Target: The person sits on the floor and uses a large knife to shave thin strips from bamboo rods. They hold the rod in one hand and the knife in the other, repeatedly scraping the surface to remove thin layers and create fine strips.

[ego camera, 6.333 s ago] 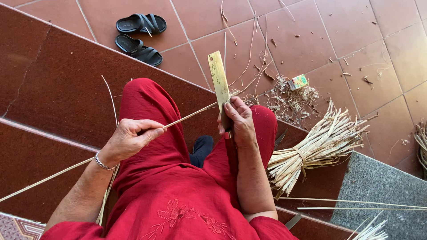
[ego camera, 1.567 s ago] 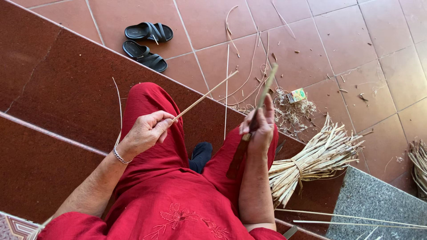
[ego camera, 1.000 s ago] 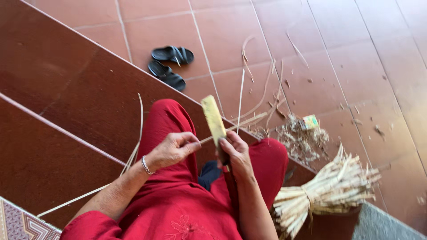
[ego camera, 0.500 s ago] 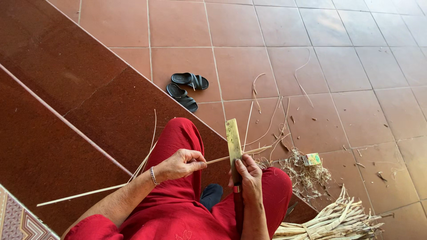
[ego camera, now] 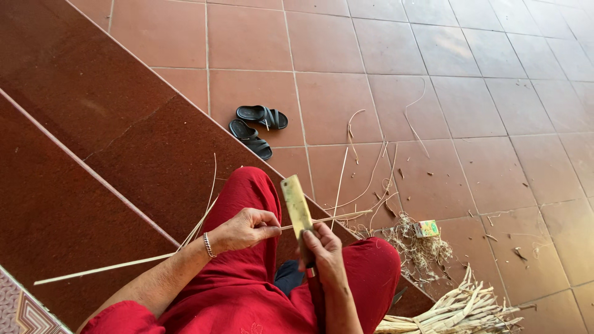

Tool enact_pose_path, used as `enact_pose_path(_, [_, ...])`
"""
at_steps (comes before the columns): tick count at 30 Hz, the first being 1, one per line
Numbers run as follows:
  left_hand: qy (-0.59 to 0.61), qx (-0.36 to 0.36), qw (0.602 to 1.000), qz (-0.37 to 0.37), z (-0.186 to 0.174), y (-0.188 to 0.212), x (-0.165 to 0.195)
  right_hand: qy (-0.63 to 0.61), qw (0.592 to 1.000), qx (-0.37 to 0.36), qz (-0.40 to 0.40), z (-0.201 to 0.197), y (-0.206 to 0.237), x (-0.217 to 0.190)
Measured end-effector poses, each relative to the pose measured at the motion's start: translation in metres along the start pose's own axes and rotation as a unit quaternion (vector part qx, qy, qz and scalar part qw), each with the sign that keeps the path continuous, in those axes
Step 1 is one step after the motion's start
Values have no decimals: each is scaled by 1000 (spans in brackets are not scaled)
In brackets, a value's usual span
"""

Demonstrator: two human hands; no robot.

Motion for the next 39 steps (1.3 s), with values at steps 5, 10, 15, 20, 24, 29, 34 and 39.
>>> enact_pose_path(5, [85, -37, 995, -39, -7, 16, -7, -61, 993, 73, -74, -46, 4, -17])
enact_pose_path(10, [88, -45, 994, -48, -11, 28, -15, -93, 986, 78, -113, -70, 9, -14])
enact_pose_path(15, [35, -18, 997, -60, -30, 39, -9, -161, 961, 108, -197, -97, 22, -36])
enact_pose_path(20, [-115, 58, 991, -43, -50, 46, 11, -129, 969, 66, -198, -66, 23, -43])
enact_pose_path(24, [-130, 47, 989, -57, -37, 43, 15, -49, 993, 79, -77, -17, 16, -11])
enact_pose_path(29, [-195, 51, 979, -13, -40, 49, 23, -51, 996, 67, -38, 2, 8, 3])
enact_pose_path(34, [-241, 72, 968, -24, -48, 53, 16, -46, 995, 72, -61, 2, 5, -4])
enact_pose_path(39, [-212, 85, 973, 43, -31, 29, 19, -12, 999, 23, -25, 36, 1, 9])
Point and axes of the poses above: each hand's wrist, its own y-axis away from the middle knuckle, its own z-axis out of the palm, x = y × z, the point moved 8 cm from there along -y, towards the middle knuckle, and after that the axes turned 6 degrees about -x, right-handed, at the moved point
